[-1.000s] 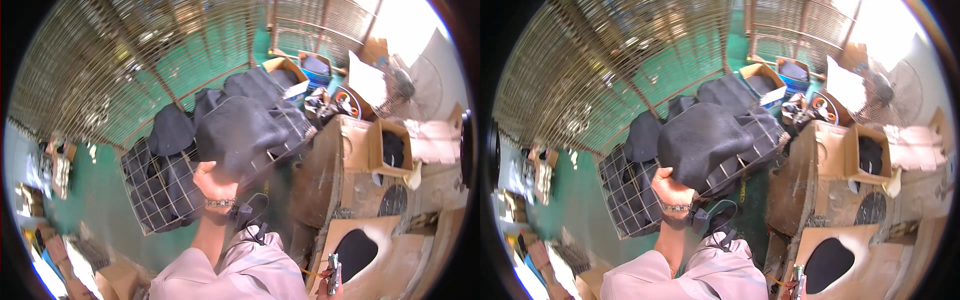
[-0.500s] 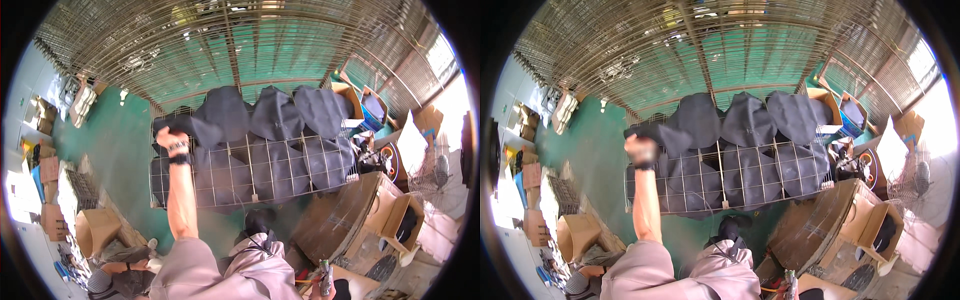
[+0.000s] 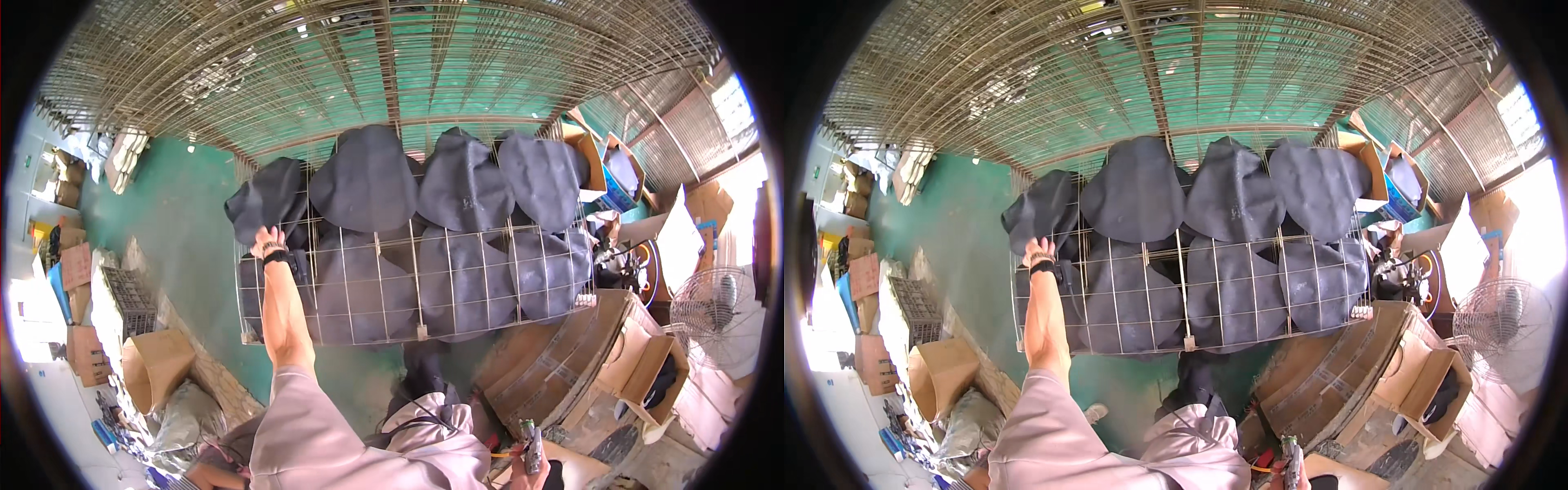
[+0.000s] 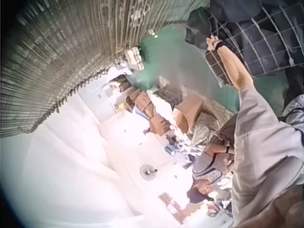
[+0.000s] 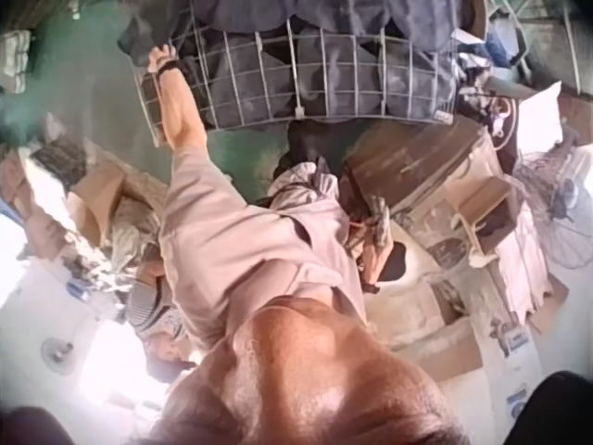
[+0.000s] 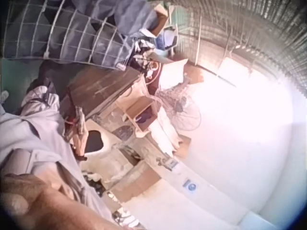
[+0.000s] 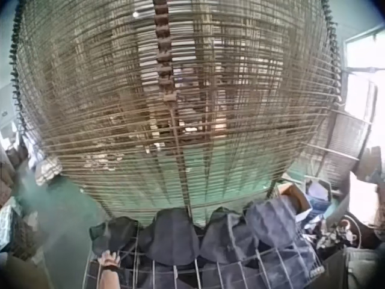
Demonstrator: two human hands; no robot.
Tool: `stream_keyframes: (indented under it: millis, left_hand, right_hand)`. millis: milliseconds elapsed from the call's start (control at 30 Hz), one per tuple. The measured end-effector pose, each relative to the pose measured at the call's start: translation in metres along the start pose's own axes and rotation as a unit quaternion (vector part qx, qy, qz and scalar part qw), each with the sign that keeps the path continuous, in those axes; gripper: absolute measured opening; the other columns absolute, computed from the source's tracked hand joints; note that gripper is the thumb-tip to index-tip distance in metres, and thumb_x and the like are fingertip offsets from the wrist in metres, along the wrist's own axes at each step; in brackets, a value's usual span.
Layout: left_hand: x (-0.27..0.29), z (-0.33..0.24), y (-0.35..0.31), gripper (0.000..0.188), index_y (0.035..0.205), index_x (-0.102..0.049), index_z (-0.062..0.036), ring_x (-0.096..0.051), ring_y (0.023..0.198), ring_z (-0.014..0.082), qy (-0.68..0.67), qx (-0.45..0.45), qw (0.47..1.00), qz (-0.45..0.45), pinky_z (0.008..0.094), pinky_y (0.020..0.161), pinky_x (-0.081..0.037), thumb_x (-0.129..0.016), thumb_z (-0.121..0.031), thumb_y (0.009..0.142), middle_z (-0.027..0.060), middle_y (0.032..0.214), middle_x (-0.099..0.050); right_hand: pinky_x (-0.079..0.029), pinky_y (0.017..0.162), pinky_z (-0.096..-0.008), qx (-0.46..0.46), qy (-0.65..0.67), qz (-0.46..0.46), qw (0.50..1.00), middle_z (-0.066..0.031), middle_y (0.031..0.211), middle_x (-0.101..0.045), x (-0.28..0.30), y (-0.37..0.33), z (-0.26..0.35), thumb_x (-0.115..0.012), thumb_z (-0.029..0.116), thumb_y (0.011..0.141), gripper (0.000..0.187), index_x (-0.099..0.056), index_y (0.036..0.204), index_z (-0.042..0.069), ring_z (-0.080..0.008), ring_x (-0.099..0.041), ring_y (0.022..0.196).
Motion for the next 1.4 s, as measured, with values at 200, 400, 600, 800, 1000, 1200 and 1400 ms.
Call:
stream_keyframes:
  millis: [200, 400, 600, 800, 1000, 1200, 1400]
  left_hand:
    - [0.021, 0.060, 0.038, 0.053, 0.141, -0.046, -0.0237, -0.069, 0.088, 0.0286, 0.078, -0.048, 0.995, 0.047, 0.0435, 0.072, -0.053, -0.064, -0.024, 0.091, 0.0104, 0.116, -0.065]
    - [0.018, 0.041, 0.052, 0.060, 0.139, -0.046, -0.0136, -0.062, 0.098, 0.0300, 0.296, 0.019, 0.953, 0.059, 0.0532, 0.079, -0.052, -0.048, -0.053, 0.095, 0.0142, 0.121, -0.058]
    - [-0.013, 0.054, -0.006, 0.086, 0.147, -0.027, -0.0024, -0.047, 0.126, 0.0459, 0.443, -0.041, 0.887, -0.124, 0.0529, 0.107, -0.038, -0.049, -0.062, 0.089, 0.0270, 0.145, -0.040]
    - [-0.021, 0.068, -0.087, 0.052, 0.122, -0.055, -0.0041, -0.064, 0.098, 0.0421, 0.467, -0.426, 0.775, -0.023, 0.0443, 0.087, -0.054, -0.065, -0.025, 0.076, 0.0206, 0.110, -0.064]
    - [-0.002, 0.173, -0.339, 0.048, 0.136, -0.048, 0.0020, -0.058, 0.115, 0.0292, 0.319, -0.352, 0.675, 0.565, 0.0397, 0.098, -0.047, -0.058, -0.005, 0.089, 0.0195, 0.133, -0.055]
    - [0.142, 0.258, -0.581, 0.038, 0.133, -0.052, -0.0024, -0.064, 0.096, 0.0185, 0.333, -0.026, 0.287, 0.898, 0.0305, 0.086, -0.053, -0.053, -0.004, 0.095, 0.0108, 0.112, -0.064]
    - [0.271, 0.337, -0.657, 0.031, 0.124, -0.058, -0.0013, -0.065, 0.080, 0.0140, 0.370, 0.074, -0.019, 0.926, 0.0258, 0.070, -0.055, -0.059, -0.009, 0.094, 0.0080, 0.097, -0.067]
  right_hand:
    - [-0.049, 0.090, -0.0315, -0.023, -0.054, -0.047, 0.997, -0.0142, 0.120, -0.065, -0.008, -0.005, 0.024, -0.057, 0.001, 0.092, 0.046, -0.050, 0.137, -0.003, -0.0210, -0.062, 0.104]
    - [-0.048, 0.089, -0.0305, 0.054, -0.052, -0.100, 0.992, -0.0137, 0.115, -0.067, -0.011, -0.017, 0.041, -0.058, 0.003, 0.093, 0.042, -0.054, 0.134, -0.002, -0.0204, -0.061, 0.105]
    - [-0.049, 0.082, -0.0323, 0.001, -0.036, -0.209, 0.977, -0.0156, 0.106, -0.068, -0.015, -0.039, 0.016, -0.059, 0.007, 0.093, 0.034, -0.060, 0.126, -0.002, -0.0223, -0.062, 0.096]
    - [-0.050, 0.071, -0.0282, -0.052, -0.111, -0.277, 0.953, -0.0068, 0.090, -0.067, 0.013, -0.054, -0.028, -0.062, 0.001, 0.085, 0.047, -0.056, 0.132, 0.000, -0.0134, -0.060, 0.077]
    - [-0.053, 0.078, -0.0336, 0.019, -0.056, -0.425, 0.903, -0.0154, 0.098, -0.069, 0.030, -0.113, -0.050, -0.060, -0.005, 0.079, 0.057, -0.052, 0.135, -0.001, -0.0256, -0.069, 0.083]
    - [-0.053, 0.082, -0.0329, -0.059, 0.042, -0.585, 0.808, -0.0182, 0.106, -0.067, -0.003, -0.183, -0.086, -0.055, -0.011, 0.075, 0.063, -0.049, 0.137, -0.003, -0.0259, -0.069, 0.092]
    - [-0.053, 0.080, -0.0320, -0.140, 0.082, -0.687, 0.709, -0.0175, 0.107, -0.067, -0.036, -0.253, -0.105, -0.055, -0.011, 0.075, 0.062, -0.049, 0.137, -0.004, -0.0241, -0.069, 0.092]
Point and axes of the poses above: each hand's wrist, its own y-axis towards the middle knuckle, its own x-axis out of the back of the hand, z = x × y, the point moved 2 cm from there along y, towards the middle knuckle
